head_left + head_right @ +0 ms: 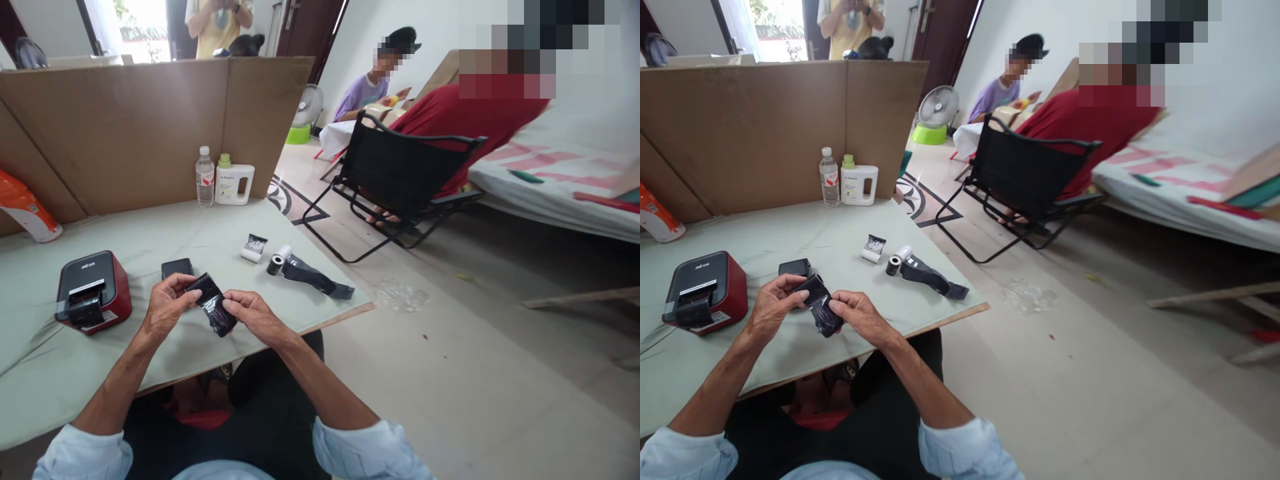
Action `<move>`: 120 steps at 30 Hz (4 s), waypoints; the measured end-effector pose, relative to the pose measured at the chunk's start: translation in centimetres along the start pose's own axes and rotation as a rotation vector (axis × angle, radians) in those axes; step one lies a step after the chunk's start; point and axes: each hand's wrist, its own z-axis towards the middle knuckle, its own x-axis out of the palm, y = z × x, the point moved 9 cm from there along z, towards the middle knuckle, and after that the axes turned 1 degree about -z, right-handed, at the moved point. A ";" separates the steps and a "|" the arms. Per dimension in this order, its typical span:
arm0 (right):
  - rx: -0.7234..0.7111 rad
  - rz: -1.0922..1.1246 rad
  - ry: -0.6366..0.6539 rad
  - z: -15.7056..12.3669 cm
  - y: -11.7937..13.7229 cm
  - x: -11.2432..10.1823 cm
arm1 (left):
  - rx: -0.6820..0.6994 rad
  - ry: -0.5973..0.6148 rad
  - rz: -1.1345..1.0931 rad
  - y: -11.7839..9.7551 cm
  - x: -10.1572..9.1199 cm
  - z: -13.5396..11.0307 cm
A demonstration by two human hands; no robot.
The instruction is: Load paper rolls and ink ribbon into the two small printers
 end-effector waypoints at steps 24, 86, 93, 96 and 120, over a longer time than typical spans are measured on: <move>-0.894 -1.050 -0.260 -2.8 4.9 0.8 | 0.102 0.243 0.609 0.0 0.1 0.1; -0.735 -1.563 -0.142 10.8 -0.7 4.8 | 0.221 -0.049 0.623 1.9 -7.3 7.6; -0.643 -1.649 -0.104 10.9 -0.5 5.1 | 0.222 -0.045 0.637 1.7 -7.2 7.5; -0.599 -1.664 -0.070 10.6 -0.5 5.4 | 0.223 -0.047 0.634 1.8 -7.3 7.6; -0.711 -1.380 -0.123 4.3 -1.9 4.5 | 0.368 0.164 0.678 2.4 -7.2 5.6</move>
